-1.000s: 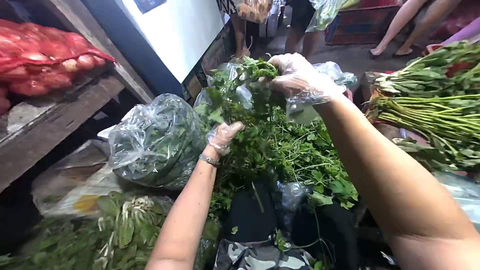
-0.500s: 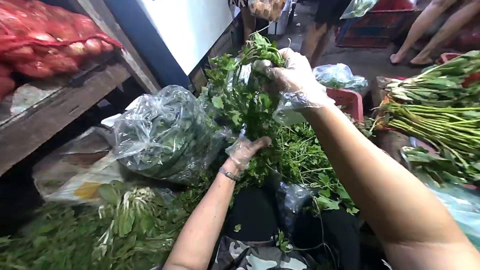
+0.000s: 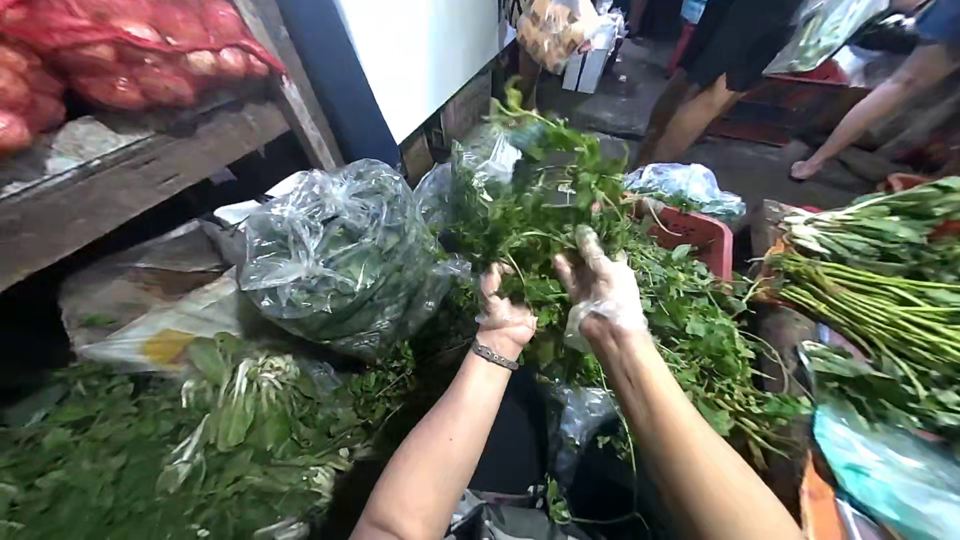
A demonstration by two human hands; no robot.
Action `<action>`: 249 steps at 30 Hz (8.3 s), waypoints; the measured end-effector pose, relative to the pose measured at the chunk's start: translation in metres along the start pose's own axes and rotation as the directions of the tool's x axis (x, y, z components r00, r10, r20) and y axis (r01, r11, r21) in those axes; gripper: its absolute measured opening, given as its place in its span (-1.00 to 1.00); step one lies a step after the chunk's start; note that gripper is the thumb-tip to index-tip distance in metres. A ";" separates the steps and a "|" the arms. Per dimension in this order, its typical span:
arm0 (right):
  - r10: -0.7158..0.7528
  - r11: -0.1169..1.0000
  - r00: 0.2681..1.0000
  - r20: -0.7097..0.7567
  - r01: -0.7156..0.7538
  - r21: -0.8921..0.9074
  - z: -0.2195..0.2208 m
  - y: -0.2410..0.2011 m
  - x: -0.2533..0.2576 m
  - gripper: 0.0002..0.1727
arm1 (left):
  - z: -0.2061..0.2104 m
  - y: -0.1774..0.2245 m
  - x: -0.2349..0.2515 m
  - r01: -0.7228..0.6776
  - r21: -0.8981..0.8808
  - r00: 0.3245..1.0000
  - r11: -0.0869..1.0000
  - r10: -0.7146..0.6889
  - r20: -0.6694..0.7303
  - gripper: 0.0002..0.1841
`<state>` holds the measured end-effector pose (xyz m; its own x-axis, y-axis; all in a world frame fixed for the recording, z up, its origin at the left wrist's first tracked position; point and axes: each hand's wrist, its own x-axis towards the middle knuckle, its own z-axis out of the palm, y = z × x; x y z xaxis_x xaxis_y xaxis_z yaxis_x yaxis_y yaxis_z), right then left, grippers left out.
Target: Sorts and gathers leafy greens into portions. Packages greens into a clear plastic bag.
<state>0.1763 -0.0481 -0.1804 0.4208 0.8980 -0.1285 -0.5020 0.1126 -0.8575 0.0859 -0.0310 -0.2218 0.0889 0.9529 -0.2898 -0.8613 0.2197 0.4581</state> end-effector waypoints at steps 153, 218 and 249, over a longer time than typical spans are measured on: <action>-0.519 0.768 -0.039 -0.854 0.417 -0.486 -0.371 -0.076 -0.226 -0.25 | 0.098 -0.396 -0.131 -0.924 0.377 0.015 0.065 -0.979 0.205 -0.59; -0.501 0.102 0.848 -0.170 -0.137 -0.985 -0.374 -0.080 -0.155 -0.31 | 0.159 -0.331 -0.077 -0.420 0.901 -0.029 0.108 -0.994 0.105 -0.89; -0.463 -0.038 0.710 0.530 0.581 -0.813 -0.272 -0.087 -0.106 -0.23 | 0.141 -0.159 -0.037 -0.587 0.802 0.165 0.106 -0.955 0.247 -0.81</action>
<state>0.3813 -0.2686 -0.2278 0.1312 0.8112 0.5699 0.8781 0.1718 -0.4466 0.2897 -0.0719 -0.1656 0.9607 -0.0009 -0.2774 0.2576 -0.3685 0.8932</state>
